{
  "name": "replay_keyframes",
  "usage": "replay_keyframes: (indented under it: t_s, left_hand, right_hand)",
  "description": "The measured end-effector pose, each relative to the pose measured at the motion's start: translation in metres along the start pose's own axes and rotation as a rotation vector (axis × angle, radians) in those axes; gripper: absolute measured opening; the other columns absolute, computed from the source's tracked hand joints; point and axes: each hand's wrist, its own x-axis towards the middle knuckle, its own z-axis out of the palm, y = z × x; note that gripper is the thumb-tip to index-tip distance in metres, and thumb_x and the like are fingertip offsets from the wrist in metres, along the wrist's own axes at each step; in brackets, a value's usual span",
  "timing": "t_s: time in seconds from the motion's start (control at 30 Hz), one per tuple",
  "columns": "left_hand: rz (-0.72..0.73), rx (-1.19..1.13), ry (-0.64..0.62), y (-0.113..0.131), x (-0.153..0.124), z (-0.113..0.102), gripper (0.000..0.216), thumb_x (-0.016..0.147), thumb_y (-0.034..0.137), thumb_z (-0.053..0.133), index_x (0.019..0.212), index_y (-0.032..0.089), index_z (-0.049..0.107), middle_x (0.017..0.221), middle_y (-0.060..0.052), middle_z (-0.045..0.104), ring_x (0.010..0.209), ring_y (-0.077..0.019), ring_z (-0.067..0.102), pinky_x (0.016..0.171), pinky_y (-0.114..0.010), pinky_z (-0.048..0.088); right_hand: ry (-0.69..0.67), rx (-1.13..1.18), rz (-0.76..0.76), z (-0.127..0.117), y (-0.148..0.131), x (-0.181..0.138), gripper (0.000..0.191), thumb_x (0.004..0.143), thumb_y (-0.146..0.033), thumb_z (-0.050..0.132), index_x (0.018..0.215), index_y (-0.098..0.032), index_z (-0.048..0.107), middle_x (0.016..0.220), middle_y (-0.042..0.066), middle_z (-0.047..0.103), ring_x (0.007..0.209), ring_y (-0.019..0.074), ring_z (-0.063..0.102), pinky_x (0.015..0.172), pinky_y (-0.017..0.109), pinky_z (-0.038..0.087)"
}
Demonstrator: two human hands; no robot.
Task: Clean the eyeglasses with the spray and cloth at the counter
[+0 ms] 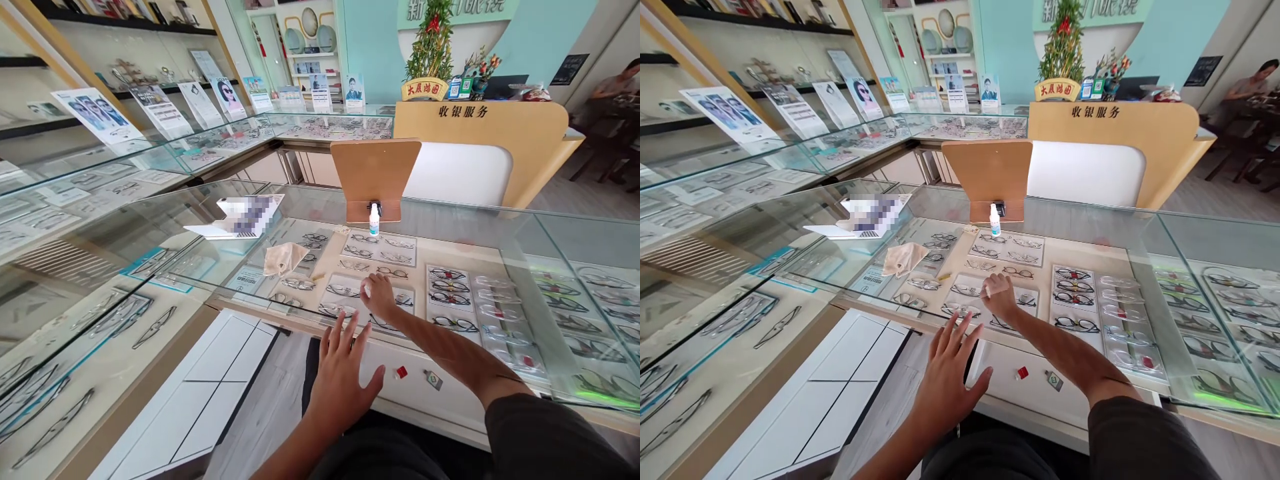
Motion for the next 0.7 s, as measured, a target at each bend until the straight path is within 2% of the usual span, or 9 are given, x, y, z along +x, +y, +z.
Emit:
replay_keyframes:
  t_s: [0.13,0.2,0.3,0.37,0.43,0.53,0.6,0.63,0.7]
  left_hand:
    - [0.053,-0.019,-0.028,-0.002,-0.001,-0.006,0.065,0.097,0.048,0.069,0.156,0.023,0.064,0.177,-0.018,0.043,0.163,-0.0474,0.038,0.123,-0.067,0.038]
    - [0.122,-0.044,-0.078,-0.005,-0.002,-0.009,0.08,0.088,0.062,0.079,0.157,0.024,0.063,0.178,-0.021,0.041,0.161,-0.0484,0.041,0.12,-0.065,0.041]
    - [0.238,-0.047,-0.144,-0.012,-0.005,-0.011,0.111,0.069,0.082,0.087,0.16,0.024,0.06,0.179,-0.023,0.038,0.161,-0.0504,0.039,0.124,-0.065,0.037]
    - [0.272,-0.018,-0.141,-0.018,-0.008,-0.012,0.112,0.071,0.084,0.085,0.162,0.026,0.057,0.18,-0.022,0.037,0.163,-0.0499,0.036,0.125,-0.064,0.033]
    - [0.257,0.021,-0.094,-0.024,-0.013,-0.011,0.102,0.08,0.079,0.081,0.164,0.027,0.055,0.181,-0.02,0.037,0.166,-0.0481,0.033,0.126,-0.063,0.031]
    - [0.155,0.061,0.03,-0.031,-0.022,-0.005,0.098,0.086,0.078,0.077,0.165,0.025,0.054,0.18,-0.02,0.037,0.167,-0.0476,0.03,0.127,-0.061,0.028]
    - [0.055,0.071,0.131,-0.031,-0.028,0.001,0.101,0.085,0.079,0.078,0.165,0.022,0.055,0.18,-0.022,0.037,0.168,-0.048,0.027,0.129,-0.061,0.026]
    - [0.006,0.073,0.182,-0.03,-0.03,0.005,0.104,0.083,0.081,0.078,0.164,0.02,0.055,0.179,-0.024,0.036,0.169,-0.0482,0.025,0.129,-0.062,0.025]
    - [-0.081,0.07,0.282,-0.025,-0.031,0.014,0.108,0.082,0.084,0.076,0.163,0.017,0.054,0.18,-0.027,0.032,0.17,-0.0485,0.02,0.13,-0.063,0.024]
  right_hand:
    - [-0.089,0.105,0.006,-0.008,-0.034,-0.04,0.014,0.098,-0.02,0.061,0.101,-0.025,0.073,0.109,0.007,0.079,0.107,0.0271,0.068,0.097,0.041,0.047]
    - [-0.166,0.161,0.038,-0.01,-0.05,-0.059,0.01,0.094,-0.018,0.065,0.092,-0.026,0.072,0.103,0.006,0.079,0.101,0.0264,0.07,0.091,0.039,0.05]
    - [-0.307,0.251,0.101,-0.018,-0.065,-0.086,0.014,0.098,-0.023,0.062,0.089,-0.026,0.072,0.096,0.006,0.079,0.09,0.0253,0.07,0.078,0.037,0.05]
    - [-0.422,0.328,0.122,-0.034,-0.067,-0.105,0.02,0.102,-0.028,0.057,0.094,-0.026,0.074,0.093,0.004,0.079,0.085,0.023,0.07,0.071,0.035,0.05]
    - [-0.562,0.405,0.131,-0.062,-0.064,-0.125,0.024,0.102,-0.029,0.055,0.092,-0.026,0.077,0.086,0.002,0.078,0.079,0.0208,0.071,0.067,0.032,0.051]
    - [-0.705,0.476,0.115,-0.127,-0.057,-0.162,0.029,0.104,-0.034,0.054,0.098,-0.03,0.083,0.091,0.002,0.082,0.087,0.021,0.077,0.077,0.033,0.058]
    - [-0.655,0.407,0.093,-0.173,-0.054,-0.19,0.027,0.105,-0.044,0.058,0.114,-0.041,0.084,0.113,0.005,0.083,0.104,0.0236,0.077,0.093,0.038,0.059]
    - [-0.562,0.338,0.068,-0.192,-0.052,-0.204,0.028,0.104,-0.049,0.061,0.125,-0.047,0.08,0.125,0.006,0.081,0.117,0.0245,0.075,0.105,0.041,0.057]
    - [-0.39,0.164,0.019,-0.219,-0.045,-0.23,0.045,0.1,-0.057,0.07,0.145,-0.052,0.07,0.147,0.009,0.073,0.143,0.0269,0.064,0.125,0.046,0.047]
